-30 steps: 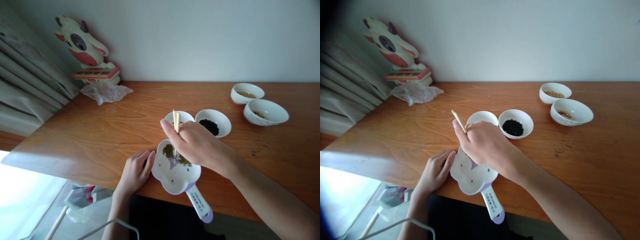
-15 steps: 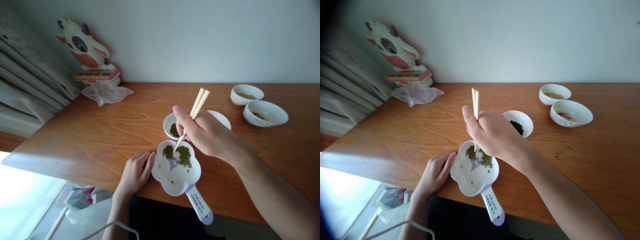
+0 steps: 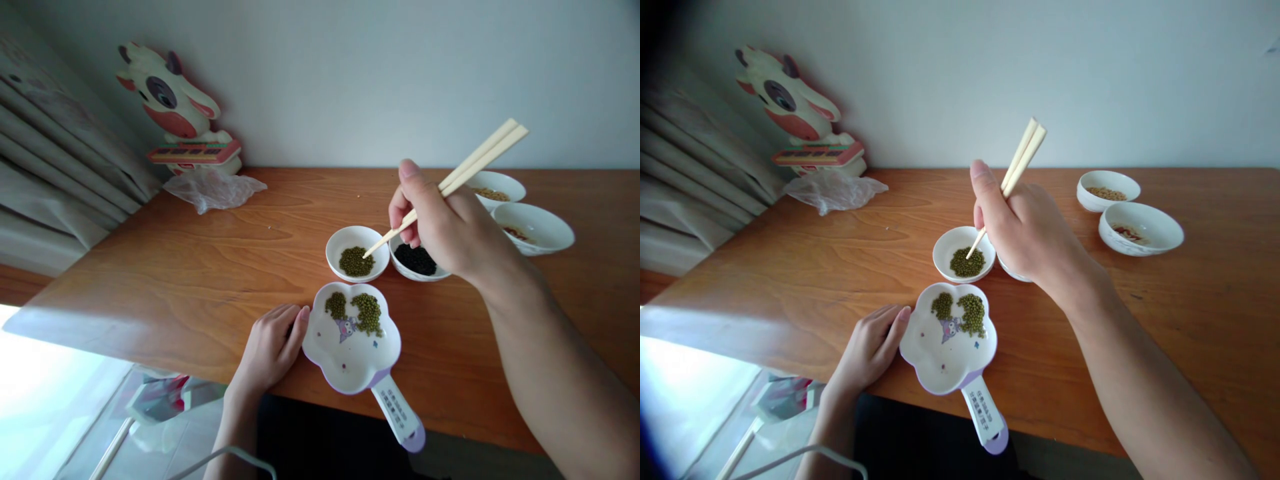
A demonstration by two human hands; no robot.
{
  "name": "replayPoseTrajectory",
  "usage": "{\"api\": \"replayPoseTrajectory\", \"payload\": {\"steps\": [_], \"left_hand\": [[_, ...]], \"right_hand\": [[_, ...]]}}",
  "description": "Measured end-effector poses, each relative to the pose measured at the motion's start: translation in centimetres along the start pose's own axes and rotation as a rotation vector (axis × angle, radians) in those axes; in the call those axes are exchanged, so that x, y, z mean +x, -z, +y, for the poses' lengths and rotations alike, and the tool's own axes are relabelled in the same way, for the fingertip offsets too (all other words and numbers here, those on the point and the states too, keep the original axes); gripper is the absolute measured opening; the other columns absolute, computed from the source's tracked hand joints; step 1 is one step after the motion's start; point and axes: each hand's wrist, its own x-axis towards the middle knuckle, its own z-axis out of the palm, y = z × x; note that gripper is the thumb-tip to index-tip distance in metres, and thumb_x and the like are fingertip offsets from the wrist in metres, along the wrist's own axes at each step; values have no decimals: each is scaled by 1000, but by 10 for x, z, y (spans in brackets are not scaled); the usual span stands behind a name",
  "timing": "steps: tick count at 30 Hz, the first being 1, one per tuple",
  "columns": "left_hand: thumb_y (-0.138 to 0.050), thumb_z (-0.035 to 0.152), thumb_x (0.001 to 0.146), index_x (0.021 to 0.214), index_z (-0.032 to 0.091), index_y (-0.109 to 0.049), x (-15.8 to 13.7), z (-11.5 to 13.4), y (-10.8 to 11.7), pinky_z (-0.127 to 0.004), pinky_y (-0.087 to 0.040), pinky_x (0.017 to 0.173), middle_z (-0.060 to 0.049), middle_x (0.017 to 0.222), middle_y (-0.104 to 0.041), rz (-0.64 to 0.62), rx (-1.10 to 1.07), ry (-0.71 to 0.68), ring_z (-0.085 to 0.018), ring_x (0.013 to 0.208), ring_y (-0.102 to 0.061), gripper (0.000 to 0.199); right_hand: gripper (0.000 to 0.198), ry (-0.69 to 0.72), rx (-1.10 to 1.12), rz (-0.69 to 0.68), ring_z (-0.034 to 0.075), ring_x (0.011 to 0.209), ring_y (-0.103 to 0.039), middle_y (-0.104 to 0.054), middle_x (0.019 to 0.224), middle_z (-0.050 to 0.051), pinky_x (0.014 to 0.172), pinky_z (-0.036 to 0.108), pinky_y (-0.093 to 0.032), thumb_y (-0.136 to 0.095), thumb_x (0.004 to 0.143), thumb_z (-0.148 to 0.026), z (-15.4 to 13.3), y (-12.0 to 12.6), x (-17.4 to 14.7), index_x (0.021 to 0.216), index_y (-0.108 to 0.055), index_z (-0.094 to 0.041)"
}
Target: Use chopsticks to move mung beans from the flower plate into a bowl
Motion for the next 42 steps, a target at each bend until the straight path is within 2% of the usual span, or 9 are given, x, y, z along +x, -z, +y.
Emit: {"api": "replayPoseTrajectory", "payload": {"steps": [8,11,14,17,21,26,32,37,42], "left_hand": [[-40,38,112,76,21,-44,0,-1,-1,-28,-37,68,-1,72,-56,-2,-6,4,-15,66,-49,40],[-40,39,112,76,21,-44,1,-1,-1,-28,-37,69,0,72,-55,-1,-8,5,-15,66,-49,41],[-40,39,112,76,21,-43,0,-1,0,-29,-37,69,0,72,-55,-5,-6,3,-15,66,-49,41],[-40,39,112,76,21,-44,0,0,0,-29,-37,68,-1,73,-56,-8,-5,8,-15,66,-50,41],[-40,39,112,77,21,-47,0,-1,-1,-29,-37,68,-1,74,-57,-3,-12,15,-15,67,-50,40],[-40,39,112,77,21,-46,-1,-2,-2,-29,-38,68,-1,73,-57,0,-15,7,-15,66,-49,40],[-42,36,111,76,21,-45,0,-2,-2,-28,-37,67,-1,72,-57,2,-11,3,-15,66,-50,38],[-41,36,111,75,21,-45,0,-1,-1,-28,-38,67,-1,72,-57,7,-5,1,-15,65,-50,39],[-40,38,111,75,21,-47,0,0,-1,-27,-39,66,-2,71,-58,16,-4,-1,-15,65,-51,41]], "right_hand": [[70,0,72,-70,15,61,-60,-60,60,2,62,31,-42,-30,108,-68,-3,4,-2,68,-61,-20],[67,39,130,-174,13,62,-58,-59,62,0,63,29,-42,-31,109,-66,-8,6,-5,69,-60,-20],[69,86,147,-352,11,57,-52,-55,60,-2,58,29,-37,-29,107,-70,-11,3,-10,71,-60,-20],[69,178,21,-501,11,54,-47,-52,59,-3,57,31,-30,-25,109,-67,-12,-7,-13,70,-56,-19],[64,300,-145,-580,10,53,-39,-44,58,-4,59,32,-25,-23,114,-55,-16,-23,-16,66,-45,-19],[65,338,-191,-584,10,52,-33,-37,54,-4,60,34,-22,-22,114,-54,-18,-32,-17,60,-35,-20],[61,353,-179,-592,11,51,-30,-32,52,-5,61,35,-22,-27,115,-43,-16,-32,-17,59,-30,-20],[63,387,-163,-572,11,51,-31,-34,52,-5,63,35,-23,-28,115,-45,-16,-33,-18,57,-30,-20],[62,374,-213,-565,10,49,-29,-32,51,-5,60,35,-19,-26,114,-44,-17,-32,-17,58,-32,-20]]}}
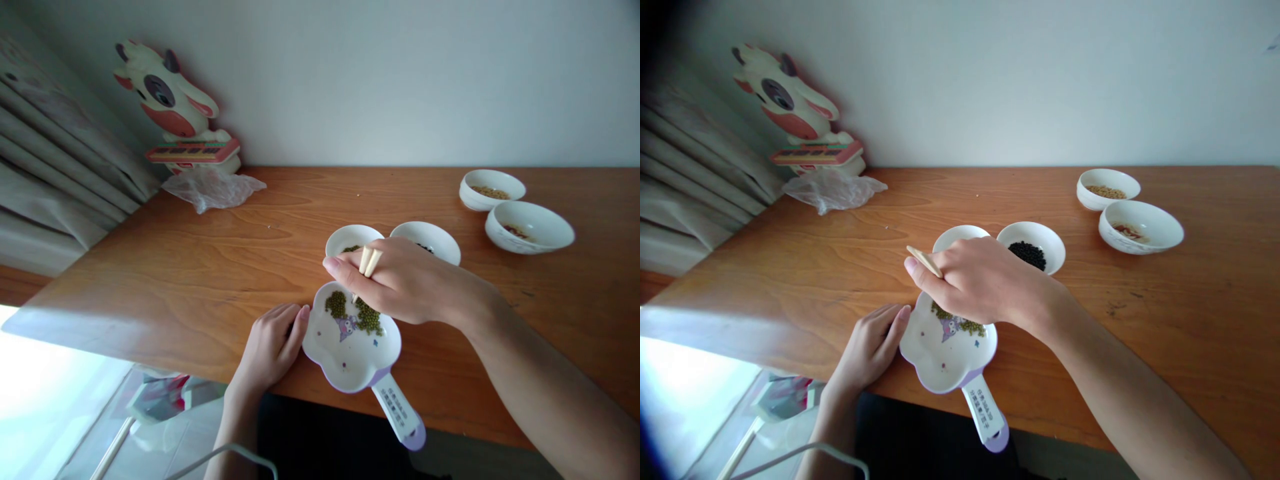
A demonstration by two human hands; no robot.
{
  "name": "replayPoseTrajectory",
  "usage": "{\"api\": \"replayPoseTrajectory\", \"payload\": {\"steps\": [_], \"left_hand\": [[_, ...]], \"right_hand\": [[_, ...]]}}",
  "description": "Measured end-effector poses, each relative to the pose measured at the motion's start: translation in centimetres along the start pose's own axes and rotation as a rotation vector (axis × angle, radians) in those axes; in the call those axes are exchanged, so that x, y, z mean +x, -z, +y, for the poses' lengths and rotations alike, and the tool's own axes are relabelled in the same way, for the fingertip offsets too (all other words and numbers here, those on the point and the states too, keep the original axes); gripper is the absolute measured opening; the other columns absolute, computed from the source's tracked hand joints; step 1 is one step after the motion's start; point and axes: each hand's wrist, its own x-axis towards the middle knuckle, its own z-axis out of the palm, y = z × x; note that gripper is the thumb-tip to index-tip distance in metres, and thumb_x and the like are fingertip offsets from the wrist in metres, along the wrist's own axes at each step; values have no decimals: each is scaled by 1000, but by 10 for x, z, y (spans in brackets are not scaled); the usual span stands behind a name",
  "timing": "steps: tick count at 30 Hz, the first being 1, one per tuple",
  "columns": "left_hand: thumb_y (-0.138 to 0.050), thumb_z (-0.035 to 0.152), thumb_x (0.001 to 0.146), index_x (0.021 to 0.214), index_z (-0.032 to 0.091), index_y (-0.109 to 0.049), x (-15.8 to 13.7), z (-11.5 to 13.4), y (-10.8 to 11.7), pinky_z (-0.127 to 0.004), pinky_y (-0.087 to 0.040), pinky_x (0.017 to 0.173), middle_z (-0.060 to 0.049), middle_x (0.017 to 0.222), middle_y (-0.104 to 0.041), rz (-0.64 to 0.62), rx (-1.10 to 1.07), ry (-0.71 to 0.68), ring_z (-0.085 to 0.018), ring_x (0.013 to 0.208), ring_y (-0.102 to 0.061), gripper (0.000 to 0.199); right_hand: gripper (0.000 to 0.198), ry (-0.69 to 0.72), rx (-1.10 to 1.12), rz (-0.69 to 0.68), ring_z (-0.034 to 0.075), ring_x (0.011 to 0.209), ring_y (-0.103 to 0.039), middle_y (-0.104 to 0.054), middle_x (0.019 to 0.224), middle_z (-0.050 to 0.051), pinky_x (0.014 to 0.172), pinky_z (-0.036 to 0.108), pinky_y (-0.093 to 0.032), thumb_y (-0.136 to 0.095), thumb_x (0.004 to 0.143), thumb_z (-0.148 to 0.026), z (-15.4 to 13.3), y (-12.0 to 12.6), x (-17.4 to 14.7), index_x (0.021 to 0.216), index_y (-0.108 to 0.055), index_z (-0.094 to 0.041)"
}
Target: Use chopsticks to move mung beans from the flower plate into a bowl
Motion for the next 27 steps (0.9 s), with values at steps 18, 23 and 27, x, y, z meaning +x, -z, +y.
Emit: {"api": "replayPoseTrajectory", "payload": {"steps": [18,23,27], "left_hand": [[-41,38,111,75,21,-45,0,0,0,-28,-36,68,0,73,-56,-8,-11,13,-15,66,-50,40],[-41,38,111,76,21,-45,-1,0,0,-28,-36,68,0,73,-56,-13,-15,13,-15,66,-50,40],[-40,39,112,76,21,-45,-1,-1,0,-28,-35,68,0,73,-56,-19,-14,5,-15,66,-49,41]], "right_hand": [[67,29,98,-4,11,50,-31,-33,50,-4,61,35,-23,-26,114,-52,1,-3,0,55,-31,-20],[69,22,67,-3,11,51,-31,-35,51,-4,62,36,-23,-23,114,-53,1,-4,0,55,-31,-19],[68,35,19,14,10,51,-30,-37,52,-4,62,36,-21,-22,114,-52,4,-7,2,56,-36,-19]]}}
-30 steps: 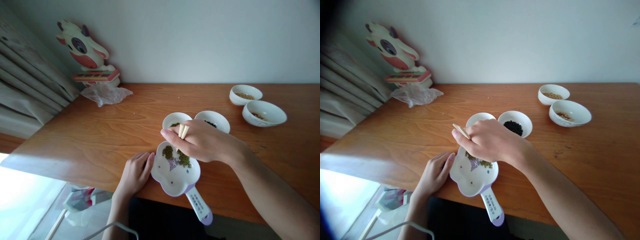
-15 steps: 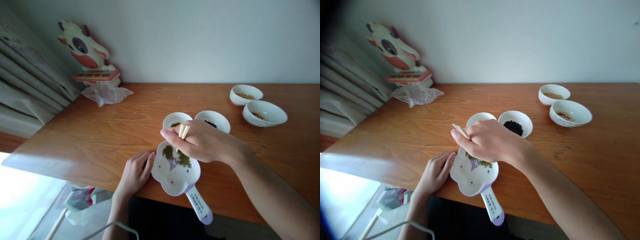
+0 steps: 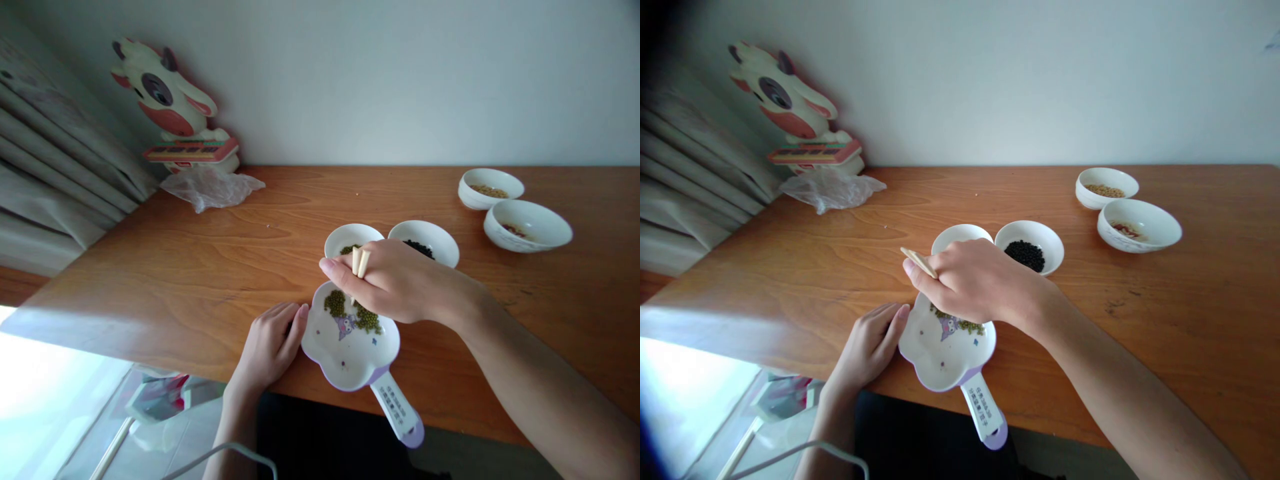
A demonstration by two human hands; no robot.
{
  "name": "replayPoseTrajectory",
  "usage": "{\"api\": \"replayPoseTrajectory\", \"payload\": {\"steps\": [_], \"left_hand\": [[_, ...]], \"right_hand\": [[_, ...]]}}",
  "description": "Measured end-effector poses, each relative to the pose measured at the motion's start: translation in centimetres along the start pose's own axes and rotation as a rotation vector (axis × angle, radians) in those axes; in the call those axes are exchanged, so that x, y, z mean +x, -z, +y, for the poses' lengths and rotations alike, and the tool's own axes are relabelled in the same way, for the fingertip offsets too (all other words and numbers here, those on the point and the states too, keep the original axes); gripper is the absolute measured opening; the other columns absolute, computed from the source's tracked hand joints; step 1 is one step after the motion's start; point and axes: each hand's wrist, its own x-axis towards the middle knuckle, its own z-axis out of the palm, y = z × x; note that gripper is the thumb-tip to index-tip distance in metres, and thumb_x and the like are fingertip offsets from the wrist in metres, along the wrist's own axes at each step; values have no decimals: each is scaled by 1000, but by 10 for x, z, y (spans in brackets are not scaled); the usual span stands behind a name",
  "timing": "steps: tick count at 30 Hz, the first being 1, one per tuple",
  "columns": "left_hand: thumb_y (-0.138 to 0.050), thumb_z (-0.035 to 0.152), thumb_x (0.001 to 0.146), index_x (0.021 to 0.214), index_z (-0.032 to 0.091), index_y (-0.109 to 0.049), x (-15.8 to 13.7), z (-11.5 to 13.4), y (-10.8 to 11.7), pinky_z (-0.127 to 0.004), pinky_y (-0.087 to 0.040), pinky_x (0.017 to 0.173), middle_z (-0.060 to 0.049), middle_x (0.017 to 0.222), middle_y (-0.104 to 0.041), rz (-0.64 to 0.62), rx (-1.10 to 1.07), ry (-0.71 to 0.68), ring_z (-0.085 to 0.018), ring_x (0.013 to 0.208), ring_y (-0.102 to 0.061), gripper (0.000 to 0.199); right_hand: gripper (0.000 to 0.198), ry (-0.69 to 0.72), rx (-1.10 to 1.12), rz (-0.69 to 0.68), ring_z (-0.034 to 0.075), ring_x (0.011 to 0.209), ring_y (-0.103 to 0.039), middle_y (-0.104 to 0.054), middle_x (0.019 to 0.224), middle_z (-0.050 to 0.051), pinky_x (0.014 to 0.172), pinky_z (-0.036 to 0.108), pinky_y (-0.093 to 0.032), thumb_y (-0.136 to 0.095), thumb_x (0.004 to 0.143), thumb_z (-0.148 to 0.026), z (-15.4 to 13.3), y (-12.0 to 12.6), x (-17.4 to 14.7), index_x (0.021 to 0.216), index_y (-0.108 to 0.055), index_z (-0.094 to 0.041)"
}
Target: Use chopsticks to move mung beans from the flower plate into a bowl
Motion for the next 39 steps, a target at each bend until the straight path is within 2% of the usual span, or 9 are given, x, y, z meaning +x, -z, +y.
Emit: {"api": "replayPoseTrajectory", "payload": {"steps": [4,10,20,28,33,39], "left_hand": [[-40,40,112,76,21,-44,0,-1,0,-29,-35,68,0,72,-54,0,0,-3,-15,66,-48,41],[-40,40,112,76,21,-44,-1,-3,1,-29,-35,68,0,72,-55,2,-5,-3,-15,66,-48,41],[-41,39,112,76,21,-45,0,-3,0,-28,-36,67,0,73,-56,3,1,2,-14,66,-49,41],[-41,38,112,76,21,-45,1,-2,-1,-29,-36,67,-1,72,-56,7,11,-4,-15,66,-49,40],[-41,38,112,76,21,-45,1,-1,0,-29,-36,68,0,73,-56,5,6,0,-15,66,-49,40],[-40,40,112,75,21,-44,0,0,0,-28,-36,67,0,72,-55,8,7,0,-15,66,-49,41]], "right_hand": [[68,5,-17,0,9,49,-27,-36,50,-4,62,36,-20,-20,114,-52,2,0,1,57,-36,-18],[65,-40,10,-17,9,51,-35,-41,53,-4,62,35,-23,-21,114,-52,-2,7,-1,61,-39,-19],[65,-57,7,-56,9,50,-34,-38,52,-4,62,36,-24,-23,115,-46,-2,6,-1,57,-34,-19],[67,-38,38,-53,9,48,-31,-33,47,-5,62,37,-22,-26,114,-50,-2,5,-1,54,-30,-19],[66,-45,17,-51,9,49,-33,-38,50,-4,62,36,-22,-23,114,-50,-2,7,-2,57,-36,-19],[71,-120,8,-28,9,51,-35,-39,52,-4,62,34,-23,-16,112,-61,-6,6,-1,59,-37,-19]]}}
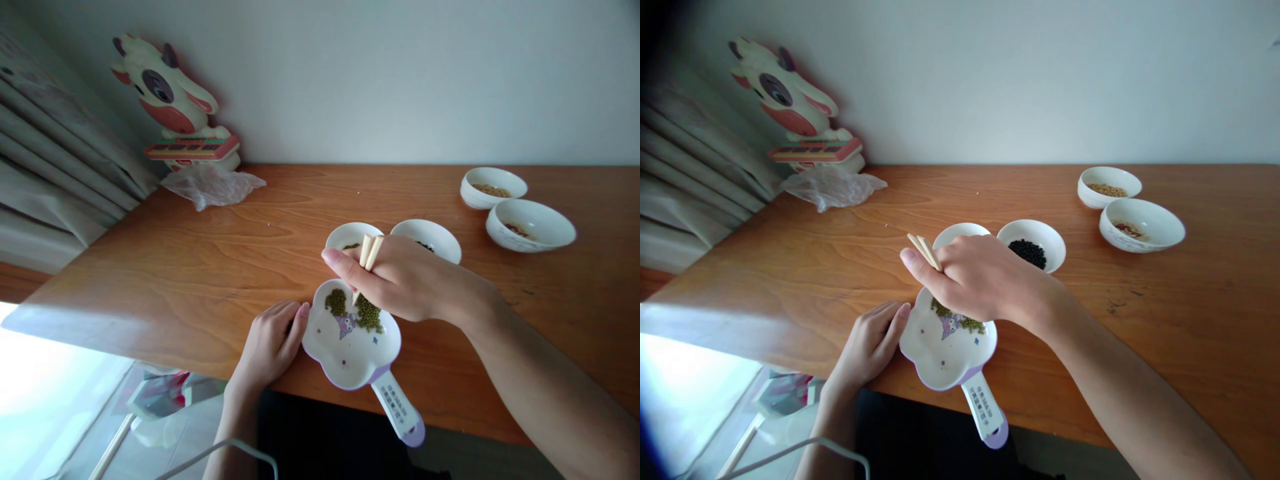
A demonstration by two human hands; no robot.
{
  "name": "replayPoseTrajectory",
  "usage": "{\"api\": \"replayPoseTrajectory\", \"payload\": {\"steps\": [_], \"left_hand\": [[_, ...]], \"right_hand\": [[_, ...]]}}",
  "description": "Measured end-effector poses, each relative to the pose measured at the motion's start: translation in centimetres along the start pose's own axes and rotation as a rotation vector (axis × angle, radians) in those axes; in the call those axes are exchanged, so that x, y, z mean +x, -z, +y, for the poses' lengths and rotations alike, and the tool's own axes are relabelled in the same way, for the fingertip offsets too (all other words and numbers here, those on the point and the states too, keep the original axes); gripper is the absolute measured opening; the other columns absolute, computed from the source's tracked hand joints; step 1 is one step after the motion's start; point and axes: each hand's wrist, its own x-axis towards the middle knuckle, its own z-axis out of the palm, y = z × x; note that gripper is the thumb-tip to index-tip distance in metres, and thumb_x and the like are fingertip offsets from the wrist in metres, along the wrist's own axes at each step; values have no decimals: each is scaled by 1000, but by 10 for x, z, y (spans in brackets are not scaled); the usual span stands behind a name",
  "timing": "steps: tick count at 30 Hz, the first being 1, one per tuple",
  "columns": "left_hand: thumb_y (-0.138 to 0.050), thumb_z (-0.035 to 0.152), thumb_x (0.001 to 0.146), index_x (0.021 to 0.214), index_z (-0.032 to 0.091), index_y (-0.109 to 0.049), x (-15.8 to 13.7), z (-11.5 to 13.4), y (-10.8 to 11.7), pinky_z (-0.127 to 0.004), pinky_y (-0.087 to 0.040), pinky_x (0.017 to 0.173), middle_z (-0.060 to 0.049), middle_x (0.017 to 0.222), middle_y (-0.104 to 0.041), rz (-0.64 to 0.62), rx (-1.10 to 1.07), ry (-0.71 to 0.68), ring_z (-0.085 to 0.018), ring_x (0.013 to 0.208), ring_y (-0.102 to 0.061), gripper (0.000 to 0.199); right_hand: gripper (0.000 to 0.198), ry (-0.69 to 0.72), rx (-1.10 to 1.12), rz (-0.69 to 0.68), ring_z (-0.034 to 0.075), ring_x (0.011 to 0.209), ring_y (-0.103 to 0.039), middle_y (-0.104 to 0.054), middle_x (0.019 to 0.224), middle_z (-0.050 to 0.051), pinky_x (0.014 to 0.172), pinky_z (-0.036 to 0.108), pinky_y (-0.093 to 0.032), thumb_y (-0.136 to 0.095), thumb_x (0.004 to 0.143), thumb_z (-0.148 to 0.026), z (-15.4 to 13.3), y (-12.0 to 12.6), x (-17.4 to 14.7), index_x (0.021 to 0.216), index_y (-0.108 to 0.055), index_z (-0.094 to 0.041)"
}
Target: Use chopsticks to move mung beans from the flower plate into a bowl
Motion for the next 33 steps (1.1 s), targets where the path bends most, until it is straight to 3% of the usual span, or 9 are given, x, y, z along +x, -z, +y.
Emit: {"api": "replayPoseTrajectory", "payload": {"steps": [4,16,21,27,33], "left_hand": [[-39,40,112,75,21,-44,1,1,1,-28,-37,67,0,72,-54,2,2,-2,-15,66,-49,41],[-39,37,112,75,21,-43,1,2,1,-29,-37,66,-1,72,-55,1,-3,-5,-15,65,-49,40],[-38,38,112,77,21,-45,2,4,3,-29,-39,69,-2,74,-57,-12,-3,-17,-16,68,-51,40],[-37,37,113,77,20,-47,2,5,4,-30,-39,69,-2,75,-57,0,3,-52,-16,70,-53,40],[-36,37,113,76,20,-47,3,6,5,-30,-40,70,-2,74,-57,13,15,-67,-15,70,-53,42]], "right_hand": [[72,-72,7,41,11,54,-37,-44,55,-2,62,34,-24,-14,111,-64,-1,0,1,61,-40,-19],[62,28,51,-72,10,54,-42,-48,61,-3,59,33,-25,-27,112,-58,17,6,-2,69,-48,-19],[62,67,-20,-52,11,55,-43,-49,59,-4,60,34,-26,-27,112,-57,20,3,0,71,-53,-19],[66,64,-12,-66,12,53,-44,-51,57,-3,58,34,-27,-27,112,-59,19,-1,1,69,-59,-20],[55,44,43,-96,14,58,-50,-56,64,-2,62,33,-34,-33,112,-53,26,1,1,75,-59,-21]]}}
